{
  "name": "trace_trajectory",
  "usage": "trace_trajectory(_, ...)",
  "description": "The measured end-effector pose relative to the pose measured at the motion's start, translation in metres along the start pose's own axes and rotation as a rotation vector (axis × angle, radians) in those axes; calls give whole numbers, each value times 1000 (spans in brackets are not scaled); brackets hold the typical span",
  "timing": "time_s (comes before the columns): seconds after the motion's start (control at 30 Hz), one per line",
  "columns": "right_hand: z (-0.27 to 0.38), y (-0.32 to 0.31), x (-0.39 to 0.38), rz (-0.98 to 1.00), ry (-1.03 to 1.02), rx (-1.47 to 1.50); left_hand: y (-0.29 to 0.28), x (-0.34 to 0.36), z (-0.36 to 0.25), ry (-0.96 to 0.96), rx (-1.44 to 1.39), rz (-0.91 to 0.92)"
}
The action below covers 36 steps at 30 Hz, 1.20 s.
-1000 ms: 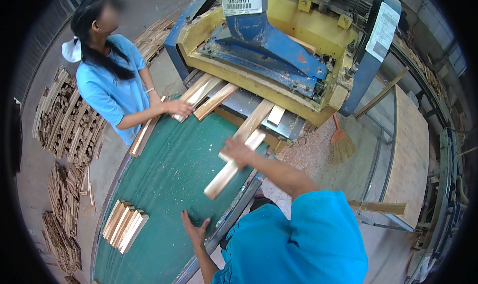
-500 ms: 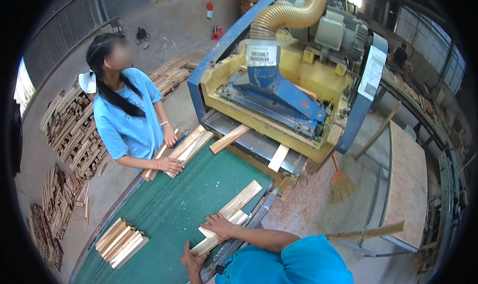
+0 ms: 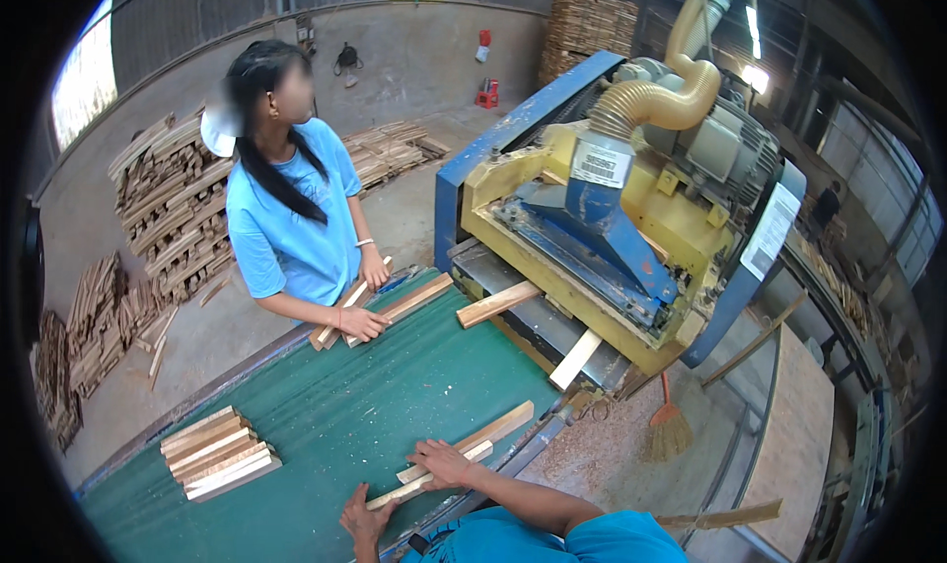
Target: Sorting and feeding wooden slats into a thickness planer machine in a wood shop.
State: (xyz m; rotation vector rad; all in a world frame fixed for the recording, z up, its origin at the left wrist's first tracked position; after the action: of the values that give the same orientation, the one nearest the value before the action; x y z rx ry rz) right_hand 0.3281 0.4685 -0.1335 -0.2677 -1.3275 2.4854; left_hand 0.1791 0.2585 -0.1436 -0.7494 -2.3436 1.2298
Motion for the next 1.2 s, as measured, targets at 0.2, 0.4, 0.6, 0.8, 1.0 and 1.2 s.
trace_trajectory(0.2, 12, 9, 8, -72, -74, -51, 27, 3, 8, -11, -454, -28)
trace_trajectory(0.4, -4, 18, 9, 174, 52, 277, 44, 4, -49, 61, -667, -3)
trace_trajectory(0.6, -140, -89, -31, -185, 280, -119, 43, -2, -29, -23, -721, 290)
trace_trajectory(0.8, -257, -142, -107, 43, 597, -584, 23, 8, -7, 103, -517, 129)
trace_trajectory(1.0, -272, -137, -87, 80, 606, -640, 20, 0, 22, -70, -557, 50)
trace_trajectory(1.2, -212, -102, -14, 1, 271, -361, 19, 0, 34, -174, -649, 78)
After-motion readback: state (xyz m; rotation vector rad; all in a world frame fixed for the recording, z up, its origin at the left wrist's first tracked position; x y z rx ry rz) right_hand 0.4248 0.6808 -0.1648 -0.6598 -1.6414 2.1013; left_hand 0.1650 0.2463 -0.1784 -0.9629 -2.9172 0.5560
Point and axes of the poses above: each hand's wrist, its own x-axis towards the middle knuckle, its own y-axis out of the palm, z = x × y, the point moved 4 cm from there along x, towards the middle knuckle, and after that the axes turned 10 degrees about -z, right-handed, at the moved point
